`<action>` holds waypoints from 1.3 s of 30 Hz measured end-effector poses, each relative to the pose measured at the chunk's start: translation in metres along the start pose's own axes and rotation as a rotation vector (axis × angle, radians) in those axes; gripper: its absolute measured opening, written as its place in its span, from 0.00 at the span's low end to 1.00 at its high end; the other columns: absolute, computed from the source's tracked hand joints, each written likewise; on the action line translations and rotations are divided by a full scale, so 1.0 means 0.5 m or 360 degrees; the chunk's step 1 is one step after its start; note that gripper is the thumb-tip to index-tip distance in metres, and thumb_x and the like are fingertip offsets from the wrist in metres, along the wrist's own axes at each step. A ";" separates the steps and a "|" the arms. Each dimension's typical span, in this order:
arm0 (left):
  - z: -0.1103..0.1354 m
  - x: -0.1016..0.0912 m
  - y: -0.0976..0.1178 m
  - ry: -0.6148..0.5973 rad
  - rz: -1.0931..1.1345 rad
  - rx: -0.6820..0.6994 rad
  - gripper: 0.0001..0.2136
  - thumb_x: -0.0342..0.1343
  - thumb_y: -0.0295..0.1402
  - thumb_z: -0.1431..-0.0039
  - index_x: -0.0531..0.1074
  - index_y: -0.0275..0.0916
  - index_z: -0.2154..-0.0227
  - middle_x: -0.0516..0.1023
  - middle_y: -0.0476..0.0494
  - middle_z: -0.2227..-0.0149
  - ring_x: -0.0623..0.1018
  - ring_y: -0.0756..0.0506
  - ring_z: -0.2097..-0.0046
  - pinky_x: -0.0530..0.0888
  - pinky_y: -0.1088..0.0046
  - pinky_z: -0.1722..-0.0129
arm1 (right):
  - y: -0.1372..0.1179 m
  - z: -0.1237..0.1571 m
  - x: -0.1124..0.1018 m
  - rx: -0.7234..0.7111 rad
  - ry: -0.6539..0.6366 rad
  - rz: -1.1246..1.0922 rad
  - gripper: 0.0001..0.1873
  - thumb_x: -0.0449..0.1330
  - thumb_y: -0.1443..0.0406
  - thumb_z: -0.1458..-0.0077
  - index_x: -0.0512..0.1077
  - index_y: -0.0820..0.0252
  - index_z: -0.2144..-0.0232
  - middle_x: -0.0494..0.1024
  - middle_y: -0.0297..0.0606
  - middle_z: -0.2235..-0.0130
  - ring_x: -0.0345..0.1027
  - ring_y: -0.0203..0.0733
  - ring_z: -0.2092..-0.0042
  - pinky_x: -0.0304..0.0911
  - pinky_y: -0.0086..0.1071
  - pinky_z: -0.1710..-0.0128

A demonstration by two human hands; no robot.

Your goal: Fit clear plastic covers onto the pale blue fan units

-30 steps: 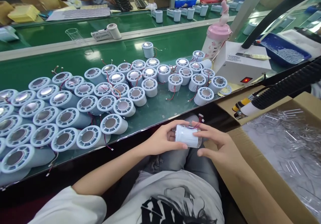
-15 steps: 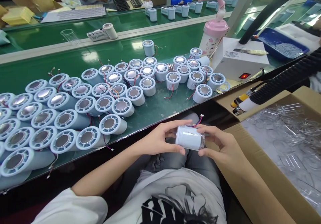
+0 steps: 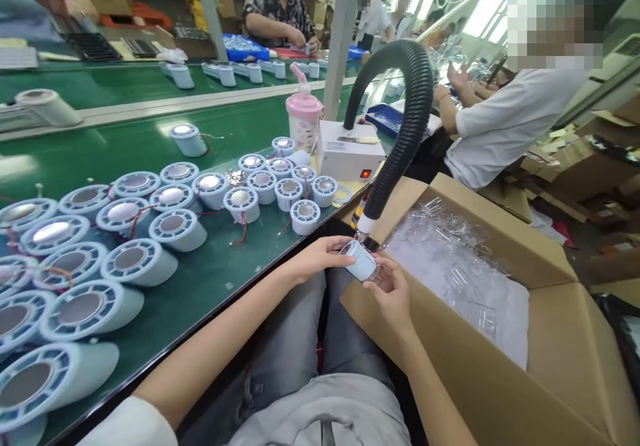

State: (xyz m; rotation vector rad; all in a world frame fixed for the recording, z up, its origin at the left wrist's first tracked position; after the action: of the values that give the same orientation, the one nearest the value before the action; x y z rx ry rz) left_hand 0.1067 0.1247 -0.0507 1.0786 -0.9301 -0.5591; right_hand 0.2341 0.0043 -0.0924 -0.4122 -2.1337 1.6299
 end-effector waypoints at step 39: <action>0.241 0.059 0.050 -0.0094 -0.0664 0.0318 0.34 0.70 0.32 0.53 0.69 0.45 0.41 0.72 0.38 0.40 0.72 0.38 0.40 0.73 0.62 0.43 | -0.199 0.066 0.057 0.0310 -0.0978 0.0365 0.22 0.71 0.63 0.48 0.72 0.49 0.51 0.78 0.35 0.50 0.75 0.45 0.51 0.74 0.36 0.49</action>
State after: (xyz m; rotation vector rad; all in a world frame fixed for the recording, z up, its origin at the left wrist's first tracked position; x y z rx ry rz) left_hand 0.0181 0.0525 0.0032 1.4580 -0.8264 -0.8571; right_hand 0.1951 -0.0367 0.0001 -0.0975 -2.3723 2.3068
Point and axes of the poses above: each hand's wrist, its own z-axis away from the middle knuckle, its own x-axis out of the palm, y = z × x, the point moved 5 cm from there along -z, towards the middle knuckle
